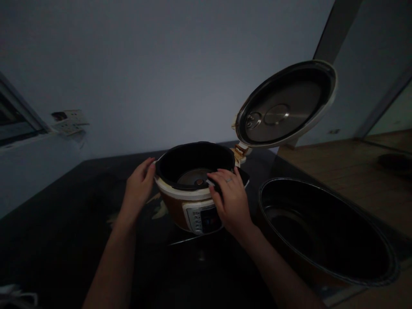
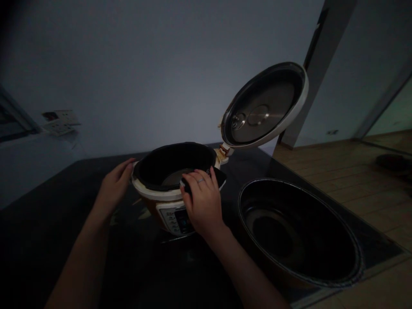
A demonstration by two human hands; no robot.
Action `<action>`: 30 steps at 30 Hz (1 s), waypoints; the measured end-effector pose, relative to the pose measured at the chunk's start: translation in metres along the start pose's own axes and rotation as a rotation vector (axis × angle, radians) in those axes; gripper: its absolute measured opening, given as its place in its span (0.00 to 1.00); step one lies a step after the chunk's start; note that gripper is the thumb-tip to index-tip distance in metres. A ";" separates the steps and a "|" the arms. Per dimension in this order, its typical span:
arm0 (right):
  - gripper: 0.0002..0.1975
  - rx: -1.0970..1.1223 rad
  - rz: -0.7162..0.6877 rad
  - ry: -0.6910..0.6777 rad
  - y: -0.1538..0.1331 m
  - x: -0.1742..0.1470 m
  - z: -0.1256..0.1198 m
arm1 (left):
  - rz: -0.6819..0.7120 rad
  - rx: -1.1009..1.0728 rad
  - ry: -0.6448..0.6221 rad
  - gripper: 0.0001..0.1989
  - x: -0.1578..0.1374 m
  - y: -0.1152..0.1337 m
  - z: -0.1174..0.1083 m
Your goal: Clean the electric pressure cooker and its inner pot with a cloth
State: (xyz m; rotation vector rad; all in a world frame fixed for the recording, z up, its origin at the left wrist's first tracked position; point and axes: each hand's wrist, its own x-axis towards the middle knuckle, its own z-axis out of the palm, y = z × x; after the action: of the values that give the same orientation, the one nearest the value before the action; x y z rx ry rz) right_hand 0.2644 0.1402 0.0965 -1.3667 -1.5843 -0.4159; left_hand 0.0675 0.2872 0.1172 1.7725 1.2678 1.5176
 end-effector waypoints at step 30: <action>0.21 -0.319 -0.044 -0.899 -0.027 0.074 -0.049 | 0.184 0.177 -0.224 0.25 0.004 -0.009 -0.004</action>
State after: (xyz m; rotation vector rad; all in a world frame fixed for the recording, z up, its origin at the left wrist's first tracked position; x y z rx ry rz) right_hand 0.2689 0.1357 0.1892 -1.9162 -2.3400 -0.0576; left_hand 0.0608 0.2939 0.1130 2.1579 1.1839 1.2868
